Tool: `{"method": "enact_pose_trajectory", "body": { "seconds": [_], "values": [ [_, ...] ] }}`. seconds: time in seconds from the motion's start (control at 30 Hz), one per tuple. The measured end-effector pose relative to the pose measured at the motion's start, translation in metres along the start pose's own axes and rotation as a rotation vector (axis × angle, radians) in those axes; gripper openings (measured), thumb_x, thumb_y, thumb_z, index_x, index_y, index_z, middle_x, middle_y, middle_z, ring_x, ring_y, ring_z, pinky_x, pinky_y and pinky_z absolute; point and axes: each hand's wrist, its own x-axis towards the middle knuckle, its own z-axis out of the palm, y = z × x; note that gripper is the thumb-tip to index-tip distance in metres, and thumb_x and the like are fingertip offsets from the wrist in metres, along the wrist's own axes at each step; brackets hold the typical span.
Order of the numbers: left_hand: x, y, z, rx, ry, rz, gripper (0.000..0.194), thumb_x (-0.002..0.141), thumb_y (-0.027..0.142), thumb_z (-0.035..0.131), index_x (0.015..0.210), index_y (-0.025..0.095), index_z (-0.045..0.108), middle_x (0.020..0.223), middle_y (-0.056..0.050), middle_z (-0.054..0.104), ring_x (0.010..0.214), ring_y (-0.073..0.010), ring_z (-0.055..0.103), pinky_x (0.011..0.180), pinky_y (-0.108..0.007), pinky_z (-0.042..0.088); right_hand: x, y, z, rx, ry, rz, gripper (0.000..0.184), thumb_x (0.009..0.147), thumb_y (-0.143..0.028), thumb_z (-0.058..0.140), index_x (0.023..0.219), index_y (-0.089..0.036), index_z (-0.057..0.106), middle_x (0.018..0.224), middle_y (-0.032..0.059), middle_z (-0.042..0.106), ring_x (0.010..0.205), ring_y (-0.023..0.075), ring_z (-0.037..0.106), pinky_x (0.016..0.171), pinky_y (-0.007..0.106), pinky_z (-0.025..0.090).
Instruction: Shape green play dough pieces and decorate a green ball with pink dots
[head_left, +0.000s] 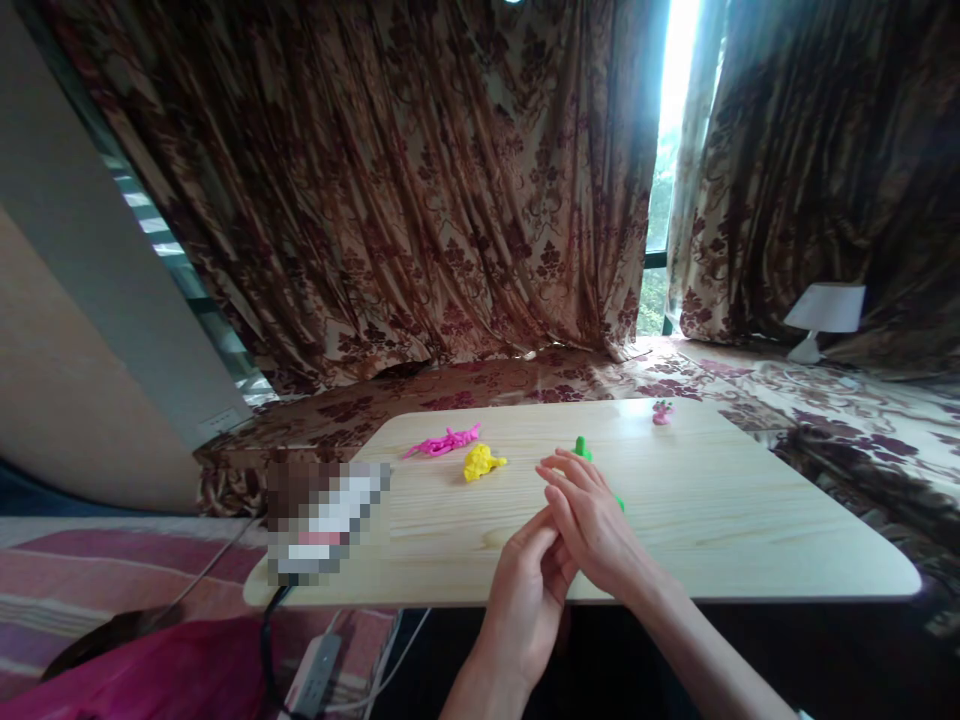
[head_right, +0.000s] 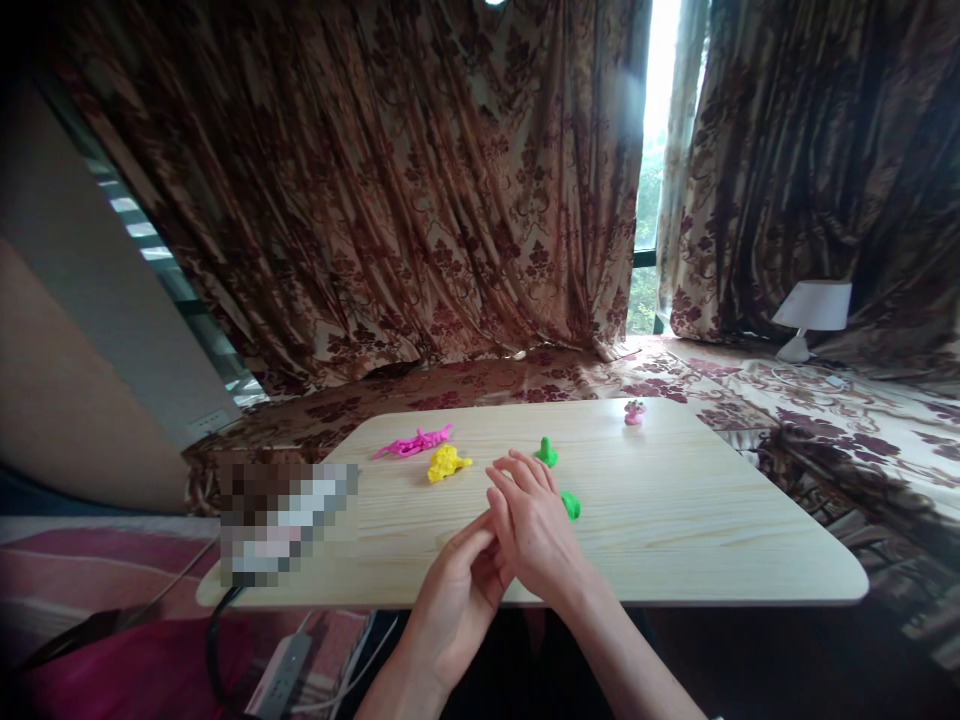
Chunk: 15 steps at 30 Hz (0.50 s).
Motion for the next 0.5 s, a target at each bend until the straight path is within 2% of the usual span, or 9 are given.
{"method": "enact_pose_trajectory", "body": {
  "seconds": [0.13,0.27,0.33,0.43,0.5],
  "values": [
    [-0.005,0.011,0.006,-0.118,-0.136,-0.113,0.038,0.085,0.042,0.042,0.102,0.015,0.063,0.107,-0.011,0.062,0.103,-0.0196,0.056,0.089,-0.031,0.042,-0.005,-0.017,0.002,-0.137,-0.077,-0.061,0.037,0.088,-0.018,0.037,0.122,-0.014,0.052,0.133,0.0107,0.046,0.131,0.025,0.025,0.106,0.052,0.018],
    [0.008,0.013,0.007,-0.098,-0.126,-0.083,0.05,0.081,0.055,0.037,0.112,0.022,0.059,0.117,-0.009,0.059,0.119,-0.0235,0.045,0.098,-0.038,0.034,-0.011,-0.047,0.007,-0.036,-0.201,-0.174,0.048,0.085,-0.022,0.043,0.133,-0.017,0.039,0.138,0.0065,0.04,0.132,0.023,0.024,0.108,0.045,0.02],
    [0.011,0.012,0.004,-0.093,-0.122,-0.064,0.049,0.081,0.056,0.037,0.115,0.026,0.056,0.12,-0.006,0.057,0.123,-0.0231,0.041,0.1,-0.038,0.031,-0.005,-0.048,0.011,-0.028,-0.206,-0.15,0.051,0.085,-0.024,0.042,0.135,-0.015,0.036,0.14,0.0078,0.037,0.132,0.0236,0.024,0.107,0.045,0.022],
    [0.007,0.017,-0.002,-0.091,-0.182,-0.058,0.053,0.084,0.053,0.032,0.122,0.021,0.051,0.128,-0.008,0.051,0.126,-0.0245,0.037,0.103,-0.04,0.028,0.003,-0.036,0.014,-0.085,-0.148,-0.032,0.046,0.088,-0.022,0.036,0.133,-0.01,0.039,0.138,0.0128,0.038,0.131,0.0249,0.026,0.106,0.049,0.021],
    [0.005,0.024,-0.005,-0.098,-0.199,-0.036,0.056,0.085,0.051,0.029,0.124,0.017,0.049,0.13,-0.012,0.049,0.126,-0.0245,0.036,0.103,-0.041,0.026,-0.001,-0.034,0.014,-0.098,-0.149,-0.04,0.045,0.089,-0.021,0.035,0.132,-0.01,0.041,0.139,0.0127,0.037,0.131,0.0244,0.025,0.107,0.049,0.02]
  ]
}}
